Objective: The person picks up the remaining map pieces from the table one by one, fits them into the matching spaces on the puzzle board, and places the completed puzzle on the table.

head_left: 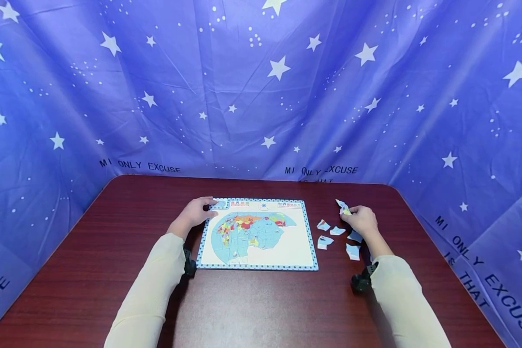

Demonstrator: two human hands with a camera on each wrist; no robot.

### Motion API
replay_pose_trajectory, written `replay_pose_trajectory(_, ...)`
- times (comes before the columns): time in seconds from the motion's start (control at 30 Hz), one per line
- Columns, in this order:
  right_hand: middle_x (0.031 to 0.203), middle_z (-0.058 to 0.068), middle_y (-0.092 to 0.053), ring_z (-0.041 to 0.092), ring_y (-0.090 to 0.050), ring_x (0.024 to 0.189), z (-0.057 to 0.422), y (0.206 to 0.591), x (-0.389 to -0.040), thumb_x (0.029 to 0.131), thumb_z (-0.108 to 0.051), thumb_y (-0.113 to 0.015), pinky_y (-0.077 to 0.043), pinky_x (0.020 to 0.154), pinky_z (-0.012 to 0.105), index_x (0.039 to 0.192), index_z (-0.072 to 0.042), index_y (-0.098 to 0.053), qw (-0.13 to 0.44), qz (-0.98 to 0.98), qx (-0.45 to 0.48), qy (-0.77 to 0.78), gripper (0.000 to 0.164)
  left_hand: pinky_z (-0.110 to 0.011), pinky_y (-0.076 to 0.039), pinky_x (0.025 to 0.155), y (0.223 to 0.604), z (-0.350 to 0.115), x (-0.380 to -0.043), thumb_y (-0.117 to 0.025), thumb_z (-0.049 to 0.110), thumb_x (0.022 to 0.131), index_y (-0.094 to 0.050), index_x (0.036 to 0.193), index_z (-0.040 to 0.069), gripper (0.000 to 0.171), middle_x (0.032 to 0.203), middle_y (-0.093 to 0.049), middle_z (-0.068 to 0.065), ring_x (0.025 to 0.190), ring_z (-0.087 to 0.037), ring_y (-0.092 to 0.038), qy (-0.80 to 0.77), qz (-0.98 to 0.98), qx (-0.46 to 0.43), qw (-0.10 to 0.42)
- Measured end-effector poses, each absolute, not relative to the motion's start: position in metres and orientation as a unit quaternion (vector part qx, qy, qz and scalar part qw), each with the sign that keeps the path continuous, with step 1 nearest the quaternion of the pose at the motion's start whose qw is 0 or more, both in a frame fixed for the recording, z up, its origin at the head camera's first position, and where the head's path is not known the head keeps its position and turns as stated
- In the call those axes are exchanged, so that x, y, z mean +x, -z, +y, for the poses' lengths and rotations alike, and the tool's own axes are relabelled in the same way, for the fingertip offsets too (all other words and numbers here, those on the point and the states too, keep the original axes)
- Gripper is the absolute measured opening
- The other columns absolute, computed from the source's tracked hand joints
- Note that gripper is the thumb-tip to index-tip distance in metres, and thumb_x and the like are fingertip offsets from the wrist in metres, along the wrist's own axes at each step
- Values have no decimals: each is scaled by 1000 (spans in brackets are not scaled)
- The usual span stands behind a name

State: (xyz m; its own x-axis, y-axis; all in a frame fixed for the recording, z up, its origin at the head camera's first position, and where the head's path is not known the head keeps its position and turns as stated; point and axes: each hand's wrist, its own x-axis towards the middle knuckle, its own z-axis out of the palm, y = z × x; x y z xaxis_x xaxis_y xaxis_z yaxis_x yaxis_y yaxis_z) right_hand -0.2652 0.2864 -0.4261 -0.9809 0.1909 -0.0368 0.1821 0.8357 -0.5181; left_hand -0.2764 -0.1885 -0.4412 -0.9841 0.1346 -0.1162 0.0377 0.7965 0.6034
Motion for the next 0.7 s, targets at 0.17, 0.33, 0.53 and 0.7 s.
replay_pose_trajectory(0.17,116,27,-61,40,-57,102,283,424,-264,86,-28,-60,-48,83,48,122,9,-56,4,-958,-87,-274,52,-51,-31,110,440,-189,-276,-61,25,91,-49,137,8,50,151,-32,-13,141,-36,-24,-318,943,45,81)
replay_pose_trajectory(0.33,118,28,-59,39,-57,101,280,422,-263,85,-26,-60,-48,83,48,123,11,-55,7,-959,-79,-272,53,-51,-31,110,440,-189,-276,-61,24,91,-49,137,9,49,152,-32,-12,141,-36,-24,-321,942,44,83)
replay_pose_trajectory(0.53,112,26,-63,32,-58,89,279,422,-262,84,-25,-62,-49,74,41,116,9,-60,13,-958,-67,-277,47,-51,-31,110,440,-188,-274,-61,24,91,-49,137,9,50,151,-32,-12,141,-35,-24,-323,942,39,81)
replay_pose_trajectory(0.7,104,23,-66,28,-59,83,276,422,-262,83,-26,-63,-48,68,36,115,7,-61,14,-959,-58,-276,46,-51,-31,110,438,-188,-274,-61,24,91,-48,137,8,51,151,-32,-13,141,-36,-24,-323,942,39,80)
